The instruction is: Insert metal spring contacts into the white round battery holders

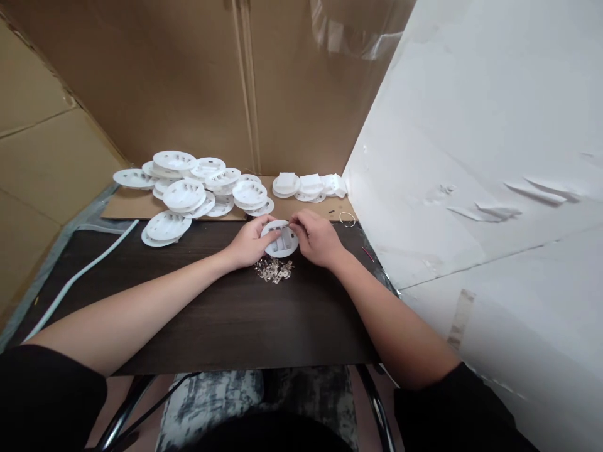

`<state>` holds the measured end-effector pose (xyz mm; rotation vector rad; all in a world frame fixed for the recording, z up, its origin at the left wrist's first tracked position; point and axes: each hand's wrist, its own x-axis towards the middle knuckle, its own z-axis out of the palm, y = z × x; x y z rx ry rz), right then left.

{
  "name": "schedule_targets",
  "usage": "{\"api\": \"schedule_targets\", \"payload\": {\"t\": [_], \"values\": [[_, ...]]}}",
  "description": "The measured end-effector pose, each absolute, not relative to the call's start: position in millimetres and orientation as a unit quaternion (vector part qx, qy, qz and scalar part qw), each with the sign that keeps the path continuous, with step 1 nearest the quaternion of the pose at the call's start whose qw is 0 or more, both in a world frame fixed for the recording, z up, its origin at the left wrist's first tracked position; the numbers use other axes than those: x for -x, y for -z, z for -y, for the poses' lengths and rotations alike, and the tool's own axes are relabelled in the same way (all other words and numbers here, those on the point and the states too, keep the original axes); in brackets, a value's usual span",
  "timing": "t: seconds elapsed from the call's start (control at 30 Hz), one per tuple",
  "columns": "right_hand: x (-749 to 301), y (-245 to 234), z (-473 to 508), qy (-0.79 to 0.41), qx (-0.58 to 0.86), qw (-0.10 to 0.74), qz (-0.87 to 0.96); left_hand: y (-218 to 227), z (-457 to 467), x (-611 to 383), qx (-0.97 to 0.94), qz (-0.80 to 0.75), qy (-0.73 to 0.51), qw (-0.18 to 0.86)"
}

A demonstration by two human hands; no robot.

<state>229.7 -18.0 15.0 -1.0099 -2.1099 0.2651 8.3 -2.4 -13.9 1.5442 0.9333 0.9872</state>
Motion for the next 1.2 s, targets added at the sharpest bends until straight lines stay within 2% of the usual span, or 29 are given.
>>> {"api": "schedule_targets", "payload": {"t": [0.13, 0.6, 1.2], "values": [[-229, -15, 20, -0.096, 0.394, 0.355, 0.842, 10, 4, -8, -0.672, -0.383, -0.414, 0.480], [-229, -13, 23, -0.067, 0.391, 0.314, 0.863, 9, 2, -8, -0.659, -0.380, -0.395, 0.515], [-225, -12, 30, -0.045, 0.386, 0.337, 0.857, 10, 0, -8, -0.641, -0.386, -0.405, 0.525]]}}
